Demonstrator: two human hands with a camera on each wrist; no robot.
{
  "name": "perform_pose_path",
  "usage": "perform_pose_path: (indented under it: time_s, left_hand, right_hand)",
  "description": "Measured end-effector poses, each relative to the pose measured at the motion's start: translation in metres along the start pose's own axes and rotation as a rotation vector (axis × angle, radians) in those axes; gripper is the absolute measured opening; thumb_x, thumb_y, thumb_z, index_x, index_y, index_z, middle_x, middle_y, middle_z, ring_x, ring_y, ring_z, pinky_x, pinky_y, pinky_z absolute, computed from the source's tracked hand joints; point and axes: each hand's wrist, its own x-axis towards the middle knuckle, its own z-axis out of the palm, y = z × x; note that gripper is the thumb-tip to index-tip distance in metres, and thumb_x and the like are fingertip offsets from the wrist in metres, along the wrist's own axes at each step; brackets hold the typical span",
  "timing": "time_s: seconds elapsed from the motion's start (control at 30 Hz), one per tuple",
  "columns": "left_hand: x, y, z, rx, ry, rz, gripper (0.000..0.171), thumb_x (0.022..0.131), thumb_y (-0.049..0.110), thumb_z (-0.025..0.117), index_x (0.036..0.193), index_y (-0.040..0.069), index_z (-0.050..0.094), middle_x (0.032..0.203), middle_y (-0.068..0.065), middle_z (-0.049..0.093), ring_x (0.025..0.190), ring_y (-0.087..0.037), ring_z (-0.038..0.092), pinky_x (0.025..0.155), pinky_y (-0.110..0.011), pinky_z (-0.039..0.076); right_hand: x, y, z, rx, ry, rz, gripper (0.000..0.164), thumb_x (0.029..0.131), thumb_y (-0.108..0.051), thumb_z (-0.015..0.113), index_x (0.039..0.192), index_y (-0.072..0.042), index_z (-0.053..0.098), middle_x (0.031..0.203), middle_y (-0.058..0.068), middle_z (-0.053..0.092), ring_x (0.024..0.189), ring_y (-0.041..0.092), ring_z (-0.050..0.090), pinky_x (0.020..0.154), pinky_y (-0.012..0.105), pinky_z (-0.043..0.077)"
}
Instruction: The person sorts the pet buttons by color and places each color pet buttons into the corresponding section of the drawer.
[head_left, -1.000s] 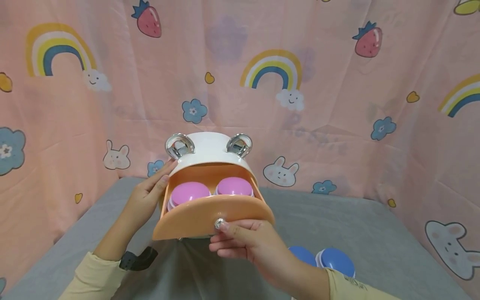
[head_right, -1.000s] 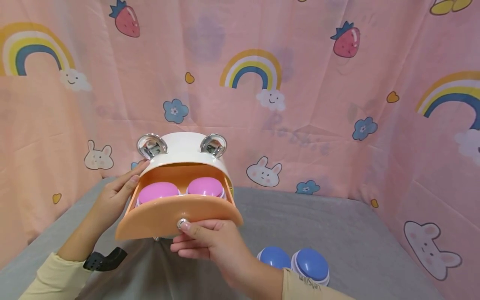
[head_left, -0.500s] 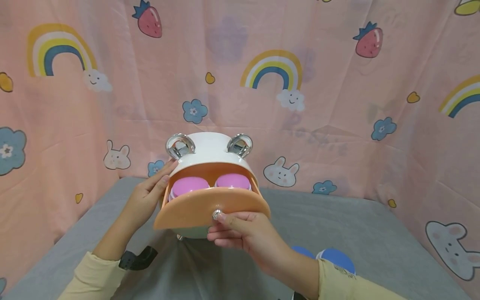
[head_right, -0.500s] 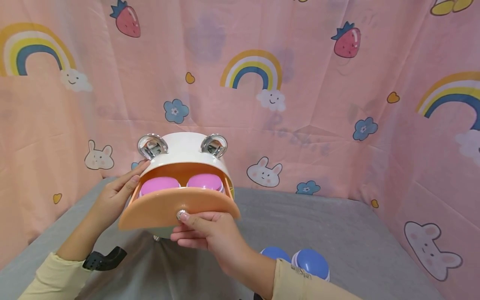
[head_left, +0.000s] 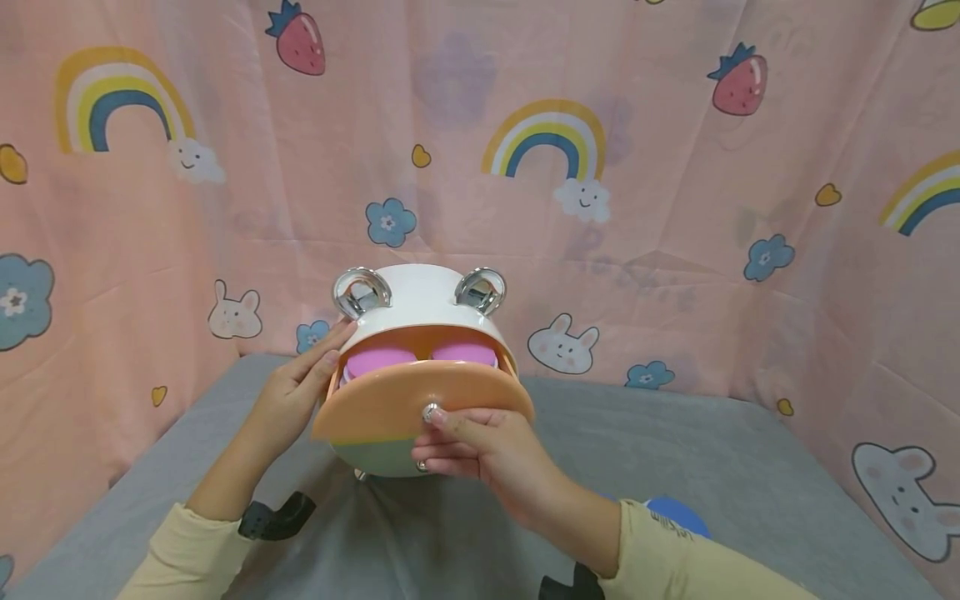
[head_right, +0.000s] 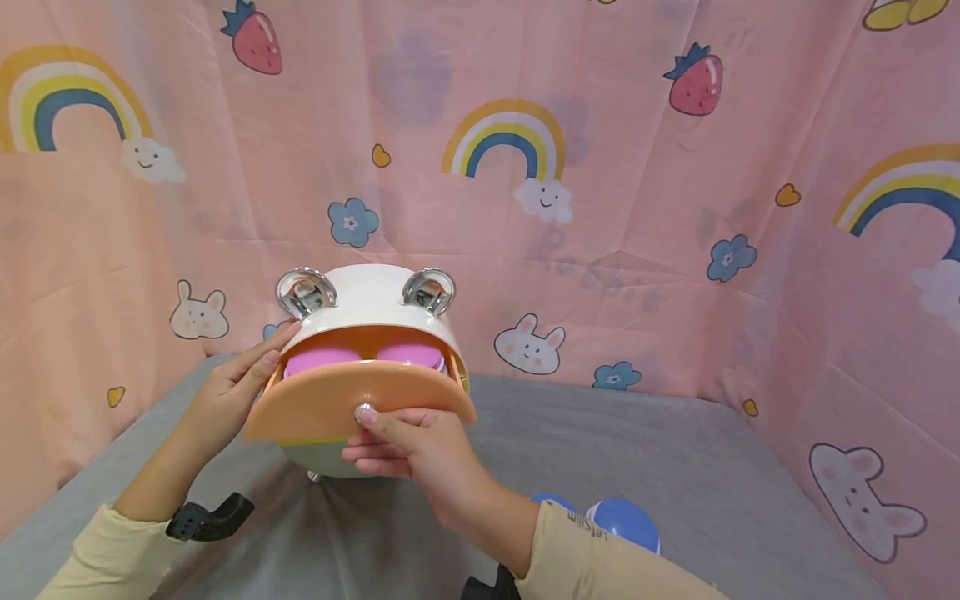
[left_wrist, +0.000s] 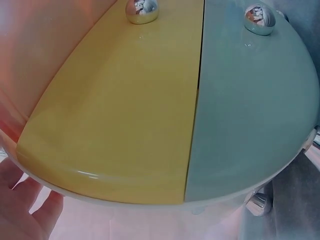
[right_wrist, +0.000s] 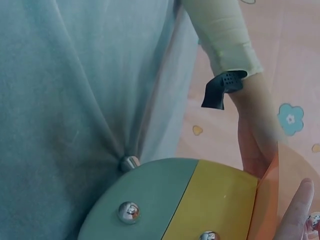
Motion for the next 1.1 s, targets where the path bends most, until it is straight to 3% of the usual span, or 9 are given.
perform_pose_path:
  time_s: [0.57, 1.1]
  left_hand:
    - [-0.001, 0.0, -0.001, 0.003, -0.011, -0.01, 0.046, 0.107, 0.036, 0.04, 0.153, 0.033, 0.039, 0.164, 0.004, 0.029, 0.153, -0.029, 0.024, 0.115, -0.064, 0.032]
    - [0.0, 0.002, 0.0, -0.023, -0.013, -0.013, 0.045, 0.108, 0.036, 0.039, 0.153, 0.03, 0.041, 0.164, 0.003, 0.029, 0.154, -0.028, 0.023, 0.119, -0.062, 0.027]
  right_hand:
    - [0.014, 0.0, -0.001, -0.026, 0.035, -0.026, 0.042, 0.096, -0.025, 0.066, 0.116, 0.012, 0.067, 0.085, 0.004, 0.078, 0.08, 0.011, 0.076, 0.081, 0.03, 0.062]
    - [0.027, -0.001, -0.003, -0.05, 0.055, -0.065, 0.041, 0.097, -0.023, 0.065, 0.115, 0.013, 0.066, 0.086, 0.004, 0.078, 0.079, 0.011, 0.076, 0.081, 0.029, 0.062]
